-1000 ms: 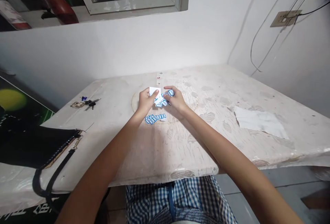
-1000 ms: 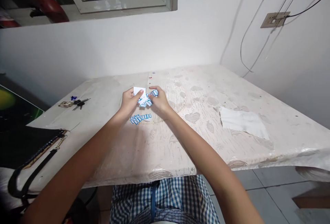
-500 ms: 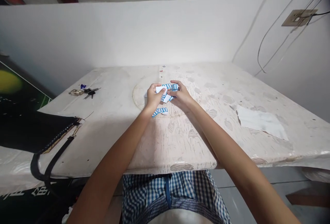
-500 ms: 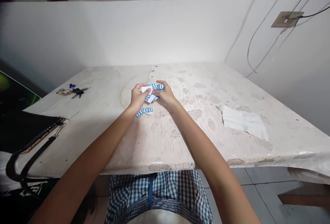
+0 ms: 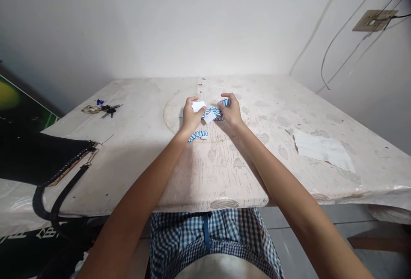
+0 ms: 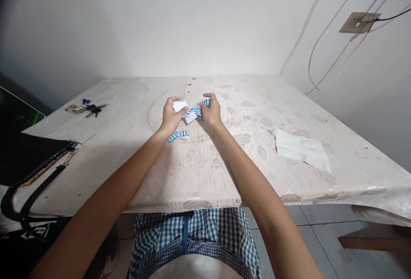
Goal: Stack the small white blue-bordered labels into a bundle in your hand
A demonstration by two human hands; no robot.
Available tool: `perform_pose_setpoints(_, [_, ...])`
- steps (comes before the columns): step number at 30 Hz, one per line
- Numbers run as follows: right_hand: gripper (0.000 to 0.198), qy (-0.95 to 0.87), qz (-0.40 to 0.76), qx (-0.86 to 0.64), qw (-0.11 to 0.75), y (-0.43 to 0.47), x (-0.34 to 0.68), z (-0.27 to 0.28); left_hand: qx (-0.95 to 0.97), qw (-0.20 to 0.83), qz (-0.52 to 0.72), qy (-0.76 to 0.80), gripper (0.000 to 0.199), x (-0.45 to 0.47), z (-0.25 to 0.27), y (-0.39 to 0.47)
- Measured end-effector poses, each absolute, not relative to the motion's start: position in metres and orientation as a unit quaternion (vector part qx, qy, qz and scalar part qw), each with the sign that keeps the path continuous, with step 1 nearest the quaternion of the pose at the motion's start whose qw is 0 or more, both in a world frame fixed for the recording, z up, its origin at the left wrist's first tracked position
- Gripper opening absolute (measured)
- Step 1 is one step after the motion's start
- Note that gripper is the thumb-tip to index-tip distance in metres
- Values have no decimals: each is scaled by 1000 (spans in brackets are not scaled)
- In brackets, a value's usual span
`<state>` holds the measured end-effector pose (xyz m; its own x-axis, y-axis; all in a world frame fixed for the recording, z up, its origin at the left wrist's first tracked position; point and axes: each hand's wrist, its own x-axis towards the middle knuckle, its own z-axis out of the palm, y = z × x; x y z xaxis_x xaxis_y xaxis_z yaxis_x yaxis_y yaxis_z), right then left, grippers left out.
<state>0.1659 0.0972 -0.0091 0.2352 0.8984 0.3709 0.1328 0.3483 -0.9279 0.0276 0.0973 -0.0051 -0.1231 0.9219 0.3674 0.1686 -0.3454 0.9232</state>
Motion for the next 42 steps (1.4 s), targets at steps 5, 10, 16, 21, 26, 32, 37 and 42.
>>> perform_pose_setpoints(5, [33,-572,271,-441,637,99,173,-4,593,285,605,447,33,23,2,96])
perform_pose_setpoints(10, [37,-606,271,-394,635,97,174,3,636,288,601,389,50,25,4,99])
perform_pose_setpoints(16, [35,-645,265,-361,619,93,174,8,686,276,579,343,48,26,6,97])
perform_pose_setpoints(21, [35,-672,232,-365,601,92,172,10,700,282,571,323,39,28,5,98])
perform_pose_setpoints(26, [44,-685,205,-387,582,93,173,11,696,290,574,319,40,27,6,100])
perform_pose_setpoints(32, [50,-697,174,-416,557,91,177,12,693,290,573,328,45,24,11,97])
perform_pose_setpoints(37, [45,-693,148,-444,548,88,179,13,687,250,583,354,49,3,22,98])
perform_pose_setpoints(42, [49,-691,145,-490,511,88,181,10,681,229,512,471,60,-30,15,107])
